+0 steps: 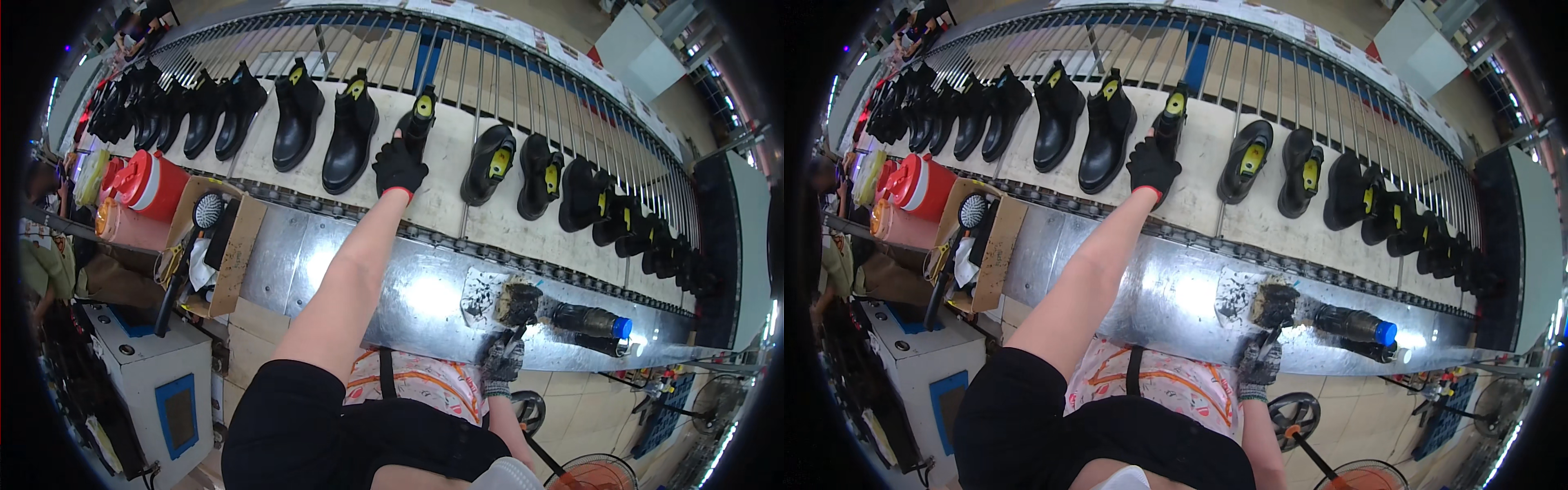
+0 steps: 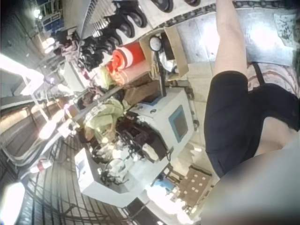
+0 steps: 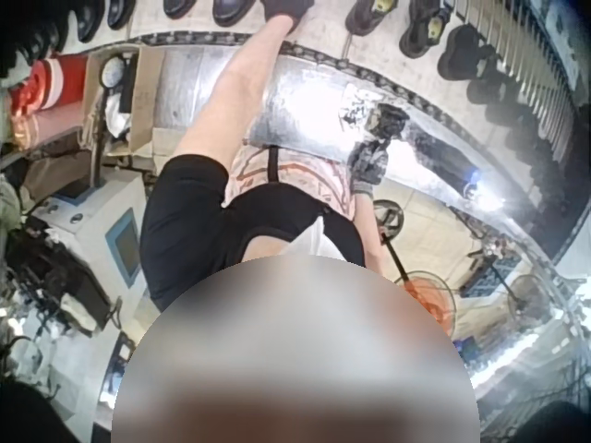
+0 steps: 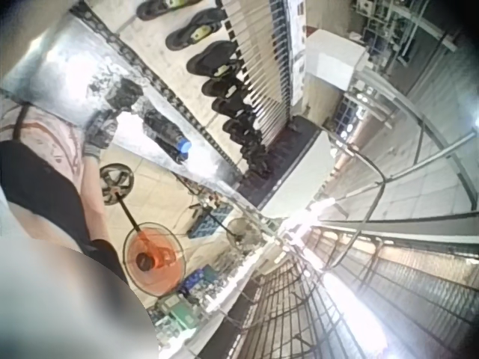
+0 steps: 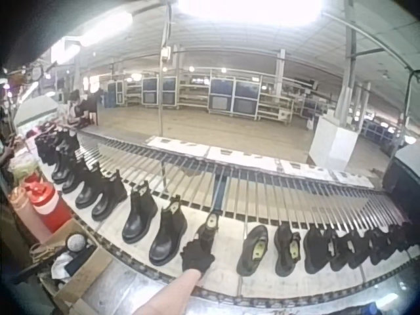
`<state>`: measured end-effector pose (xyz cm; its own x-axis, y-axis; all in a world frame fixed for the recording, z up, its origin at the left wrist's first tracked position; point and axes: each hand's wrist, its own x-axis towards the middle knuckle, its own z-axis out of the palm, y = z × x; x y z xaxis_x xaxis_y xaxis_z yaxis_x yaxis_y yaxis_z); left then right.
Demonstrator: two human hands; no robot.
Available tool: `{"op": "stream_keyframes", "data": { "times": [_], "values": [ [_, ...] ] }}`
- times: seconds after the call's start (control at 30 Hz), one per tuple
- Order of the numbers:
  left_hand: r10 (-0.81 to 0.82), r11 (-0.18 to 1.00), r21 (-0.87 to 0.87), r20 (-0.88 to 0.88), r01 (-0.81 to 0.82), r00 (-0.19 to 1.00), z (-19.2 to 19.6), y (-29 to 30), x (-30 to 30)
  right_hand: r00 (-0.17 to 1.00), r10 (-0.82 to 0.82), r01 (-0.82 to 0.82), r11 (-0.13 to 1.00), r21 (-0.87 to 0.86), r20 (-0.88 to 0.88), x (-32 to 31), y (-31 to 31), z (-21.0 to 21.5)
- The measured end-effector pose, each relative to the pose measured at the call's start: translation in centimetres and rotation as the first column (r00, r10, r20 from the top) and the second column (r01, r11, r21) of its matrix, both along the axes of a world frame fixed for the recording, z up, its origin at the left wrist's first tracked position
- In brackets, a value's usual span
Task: Using a brush to apply a substance or clean black boots on an assembly line.
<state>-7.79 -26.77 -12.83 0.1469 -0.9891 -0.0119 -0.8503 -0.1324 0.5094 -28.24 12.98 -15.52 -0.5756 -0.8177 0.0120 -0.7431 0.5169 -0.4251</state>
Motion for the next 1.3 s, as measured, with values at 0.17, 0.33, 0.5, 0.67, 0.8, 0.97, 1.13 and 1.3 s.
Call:
{"op": "stream_keyframes", "data": {
  "times": [0.17,0.33,0.5,0.67,0.8,0.97,1.13,1.3],
  "values": [
    [-0.015,0.992,0.12,-0.082,0.025,0.996,-0.3,-0.3,1.7,1.0,0.016,-0.015,1.0,0.021,-0.003,-0.3,0.3,-0.7],
    [-0.18,0.98,-0.082,-0.745,0.18,0.642,0.8,3.1,8.2,0.974,-0.04,0.071,0.988,-0.134,0.221,-0.8,0.5,-2.5],
    [-0.088,0.974,0.151,-0.441,0.17,0.893,6.1,16.6,10.7,0.753,-0.135,0.292,0.946,-0.143,0.644,1.9,-1.4,3.5],
    [-0.254,0.961,-0.131,-0.069,0.244,0.965,4.2,24.5,8.7,0.917,0.052,0.039,0.975,-0.218,0.394,-1.9,0.1,-0.7],
    [-0.172,0.983,-0.114,-0.284,0.145,0.943,0.5,26.0,7.6,0.786,-0.048,0.047,0.999,0.018,0.616,-1.5,1.6,2.1],
    [-0.287,0.948,-0.275,-0.956,0.158,0.062,4.2,16.9,10.5,0.91,0.086,0.104,0.899,-0.425,0.405,0.7,2.7,3.9],
    [-0.086,0.79,0.133,-0.943,0.598,0.322,2.9,10.7,8.2,0.526,0.136,0.351,0.865,-0.359,0.84,2.8,0.8,6.5],
    [-0.048,0.829,0.026,-0.992,0.559,0.116,3.4,11.0,6.7,0.425,0.142,0.407,0.852,-0.329,0.894,4.9,1.7,10.1]
  ]
}}
